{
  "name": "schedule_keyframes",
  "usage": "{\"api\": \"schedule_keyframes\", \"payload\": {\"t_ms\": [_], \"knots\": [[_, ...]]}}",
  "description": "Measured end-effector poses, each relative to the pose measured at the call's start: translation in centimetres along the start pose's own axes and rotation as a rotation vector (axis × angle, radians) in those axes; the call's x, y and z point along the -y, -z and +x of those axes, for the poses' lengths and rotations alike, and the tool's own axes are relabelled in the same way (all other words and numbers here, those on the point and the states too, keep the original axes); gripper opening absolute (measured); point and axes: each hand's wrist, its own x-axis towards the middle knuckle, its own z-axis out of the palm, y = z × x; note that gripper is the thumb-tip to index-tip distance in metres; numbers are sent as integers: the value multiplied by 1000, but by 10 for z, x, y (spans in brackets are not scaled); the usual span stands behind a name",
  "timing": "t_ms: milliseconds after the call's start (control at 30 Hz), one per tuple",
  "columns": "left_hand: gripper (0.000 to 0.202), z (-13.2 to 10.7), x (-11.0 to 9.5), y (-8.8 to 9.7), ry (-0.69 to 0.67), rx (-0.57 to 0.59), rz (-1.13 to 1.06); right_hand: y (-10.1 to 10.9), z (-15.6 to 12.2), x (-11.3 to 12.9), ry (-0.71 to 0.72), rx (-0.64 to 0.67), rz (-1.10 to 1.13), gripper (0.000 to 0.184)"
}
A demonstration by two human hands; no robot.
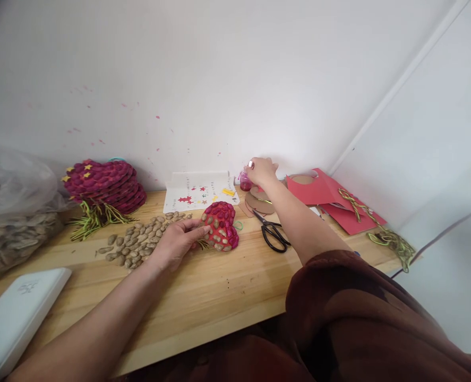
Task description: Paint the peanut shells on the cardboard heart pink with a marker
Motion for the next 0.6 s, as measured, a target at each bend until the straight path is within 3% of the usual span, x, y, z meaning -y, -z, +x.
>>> {"api": "schedule_keyframes", "payload": {"t_ms": [367,500,600], "knots": [[30,2,1,1,-58,-59,-30,11,-17,-3,-33,-131,99,26],[34,3,5,2,-82,-43,-11,23,-46,-3,-65,-299,523,22],[35,4,7,3,-102,-16,18,34,-81,6,31,-349,855,21]]}}
